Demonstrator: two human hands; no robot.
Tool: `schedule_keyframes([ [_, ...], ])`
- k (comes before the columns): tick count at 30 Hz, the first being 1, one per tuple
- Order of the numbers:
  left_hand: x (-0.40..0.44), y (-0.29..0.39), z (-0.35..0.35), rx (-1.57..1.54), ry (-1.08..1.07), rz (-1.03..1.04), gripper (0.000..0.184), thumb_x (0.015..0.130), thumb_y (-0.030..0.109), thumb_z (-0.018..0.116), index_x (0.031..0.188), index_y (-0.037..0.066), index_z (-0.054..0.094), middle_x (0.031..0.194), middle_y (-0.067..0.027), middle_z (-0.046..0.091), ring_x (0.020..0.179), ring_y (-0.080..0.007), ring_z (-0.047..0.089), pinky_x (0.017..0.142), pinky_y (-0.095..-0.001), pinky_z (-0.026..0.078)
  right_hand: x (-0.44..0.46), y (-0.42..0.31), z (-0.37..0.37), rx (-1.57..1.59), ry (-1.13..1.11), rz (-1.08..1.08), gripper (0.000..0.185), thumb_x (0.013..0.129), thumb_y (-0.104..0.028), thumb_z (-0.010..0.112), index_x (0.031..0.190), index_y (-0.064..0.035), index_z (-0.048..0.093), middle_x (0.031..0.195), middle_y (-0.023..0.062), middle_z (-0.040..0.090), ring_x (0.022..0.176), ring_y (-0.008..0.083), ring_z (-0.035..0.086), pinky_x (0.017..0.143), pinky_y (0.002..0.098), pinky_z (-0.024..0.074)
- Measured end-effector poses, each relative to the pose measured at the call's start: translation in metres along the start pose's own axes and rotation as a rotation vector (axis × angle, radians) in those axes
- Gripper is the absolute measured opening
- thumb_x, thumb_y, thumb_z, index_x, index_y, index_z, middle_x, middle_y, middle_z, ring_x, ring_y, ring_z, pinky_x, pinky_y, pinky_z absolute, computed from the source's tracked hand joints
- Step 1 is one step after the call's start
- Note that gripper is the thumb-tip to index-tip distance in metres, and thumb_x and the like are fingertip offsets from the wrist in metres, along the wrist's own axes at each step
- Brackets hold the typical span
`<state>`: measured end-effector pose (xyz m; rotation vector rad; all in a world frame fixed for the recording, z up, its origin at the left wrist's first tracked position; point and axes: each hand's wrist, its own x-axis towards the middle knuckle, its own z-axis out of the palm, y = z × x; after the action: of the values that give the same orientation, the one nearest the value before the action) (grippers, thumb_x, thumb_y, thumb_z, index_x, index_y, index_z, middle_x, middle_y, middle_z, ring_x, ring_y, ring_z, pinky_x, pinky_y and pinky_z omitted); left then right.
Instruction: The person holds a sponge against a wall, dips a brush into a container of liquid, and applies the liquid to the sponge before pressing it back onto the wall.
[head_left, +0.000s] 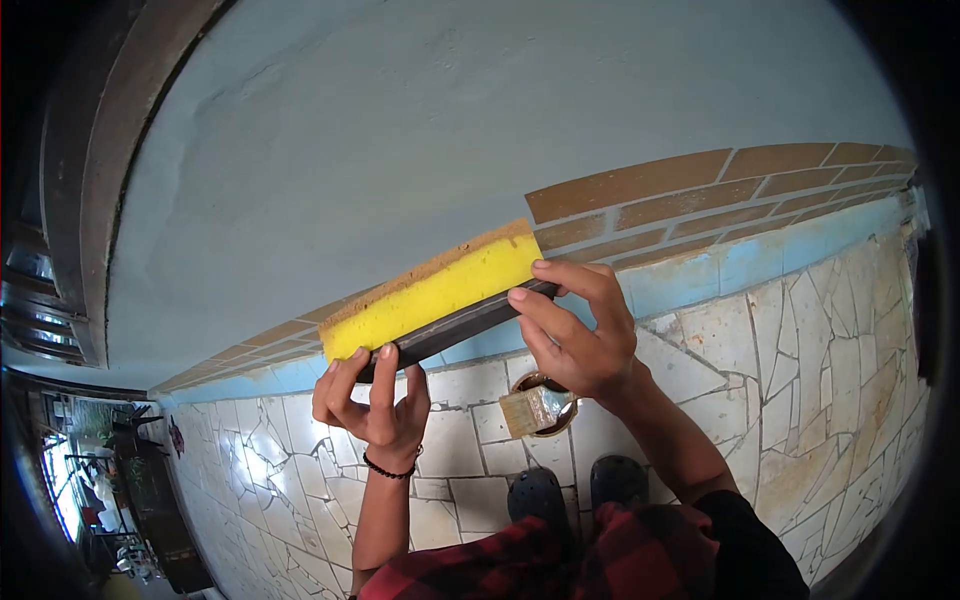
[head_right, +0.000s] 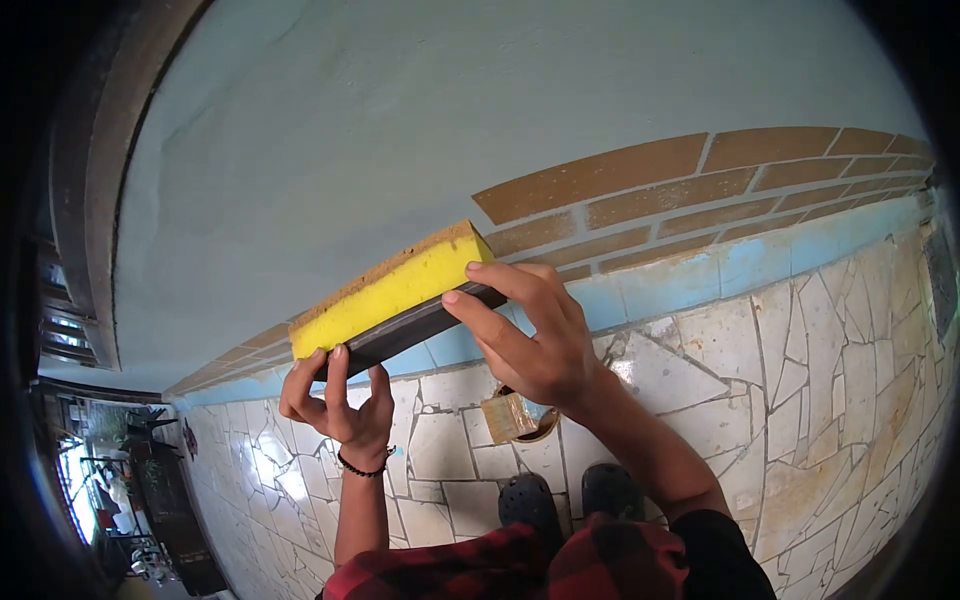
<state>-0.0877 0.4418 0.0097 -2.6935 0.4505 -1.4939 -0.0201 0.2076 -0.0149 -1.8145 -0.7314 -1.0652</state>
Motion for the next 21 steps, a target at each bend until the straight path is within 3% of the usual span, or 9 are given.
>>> schedule_keyframes([
  [19,0.0038,-0.0061,0.0106,-0.042,-0.025,-0.015,0.067,0.057,-0.004,0.082,0.12,0.014,0.067,0.123,-0.0097,0.053,0.115,-0.0289,0.045,0.095,-0.0425,0.04,0.0008,0.0099,0.0113,0.003,-0.023,0.034,0.053,0.064,0.01,0.077,0.113,-0.0083,0.069,0.12,0.0127,0.059,0.098,0.0274,0.061,0.075,0.0358,0.0548],
  [21,0.004,-0.0048,0.0112,-0.036,-0.028,-0.041,0.066,0.059,-0.003,0.082,0.119,0.019,0.067,0.123,-0.0056,0.053,0.115,-0.0261,0.043,0.095,-0.04,0.04,0.0006,0.0105,0.0114,0.003,-0.025,0.04,0.054,0.064,0.01,0.077,0.114,-0.0087,0.069,0.12,0.0127,0.059,0.098,0.0272,0.061,0.075,0.0356,0.0546],
])
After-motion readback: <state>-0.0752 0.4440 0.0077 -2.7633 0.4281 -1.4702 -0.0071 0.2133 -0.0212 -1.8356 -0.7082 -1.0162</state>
